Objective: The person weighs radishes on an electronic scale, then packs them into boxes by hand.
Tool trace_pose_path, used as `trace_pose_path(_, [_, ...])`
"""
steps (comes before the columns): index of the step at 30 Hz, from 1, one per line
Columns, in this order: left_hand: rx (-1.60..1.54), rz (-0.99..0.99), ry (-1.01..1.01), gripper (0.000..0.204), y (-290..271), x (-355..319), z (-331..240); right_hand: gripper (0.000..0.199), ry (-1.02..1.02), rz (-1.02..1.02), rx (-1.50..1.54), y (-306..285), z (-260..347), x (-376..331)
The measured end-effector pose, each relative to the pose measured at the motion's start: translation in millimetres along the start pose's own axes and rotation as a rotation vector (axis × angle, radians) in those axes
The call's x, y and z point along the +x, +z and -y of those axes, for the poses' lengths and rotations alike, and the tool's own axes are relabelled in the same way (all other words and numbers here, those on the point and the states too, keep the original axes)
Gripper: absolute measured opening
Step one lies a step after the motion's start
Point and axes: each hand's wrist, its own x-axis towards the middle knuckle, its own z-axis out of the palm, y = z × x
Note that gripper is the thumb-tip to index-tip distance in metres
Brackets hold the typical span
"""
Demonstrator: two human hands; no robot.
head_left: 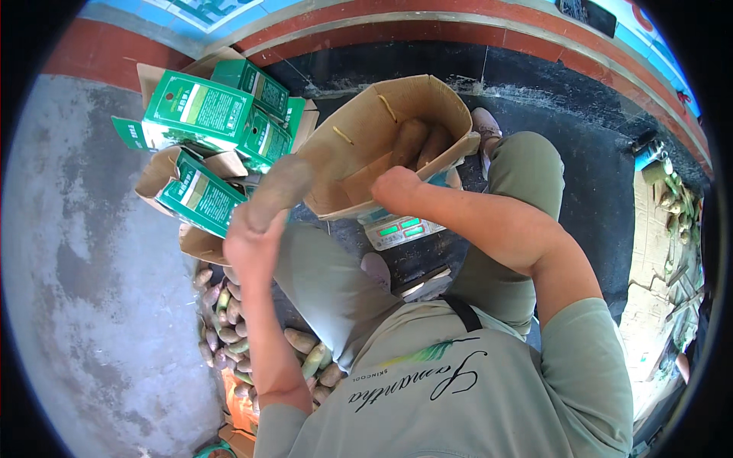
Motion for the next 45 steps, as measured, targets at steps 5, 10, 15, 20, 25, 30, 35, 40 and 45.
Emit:
trace_pose_path(5, [0.013,0.29,0.059,0.056,50,17,-39,0.018,-0.022,0.032,-0.019,-9,1,0])
trace_pose_path(10, [-0.288,0.289,0.003,0.038,92,20,-19,0.018,-0.029,0.051,0.019,-11,4,7])
trace_pose_path(15, [-0.479,0.073,-0.05,0.025,57,21,4,0.016,-0.014,0.009,0.071,-8,-3,7])
trace_pose_path(20, [-0.246,-0.035,-0.103,0.021,24,-24,107,0.014,-0.033,-0.07,0.086,4,-3,19])
trace_pose_path(25, [0.088,0.236,-0.386,0.022,56,-154,235,0.016,0.003,0.005,0.056,2,0,18])
trace_pose_path(30, [0.307,0.825,-0.652,0.033,100,-321,309,0.015,0.014,-0.034,0.019,-1,3,9])
trace_pose_path(35, [0.162,1.143,-0.693,0.038,107,-428,300,0.016,0.018,-0.05,-0.018,-1,4,9])
trace_pose_path(40, [0.252,1.109,-0.783,0.039,87,-476,262,0.017,0.111,-0.007,-0.05,-3,9,14])
trace_pose_path(45, [0.339,1.175,-0.866,0.046,81,-486,257,0.019,0.115,-0.035,-0.048,-4,13,13])
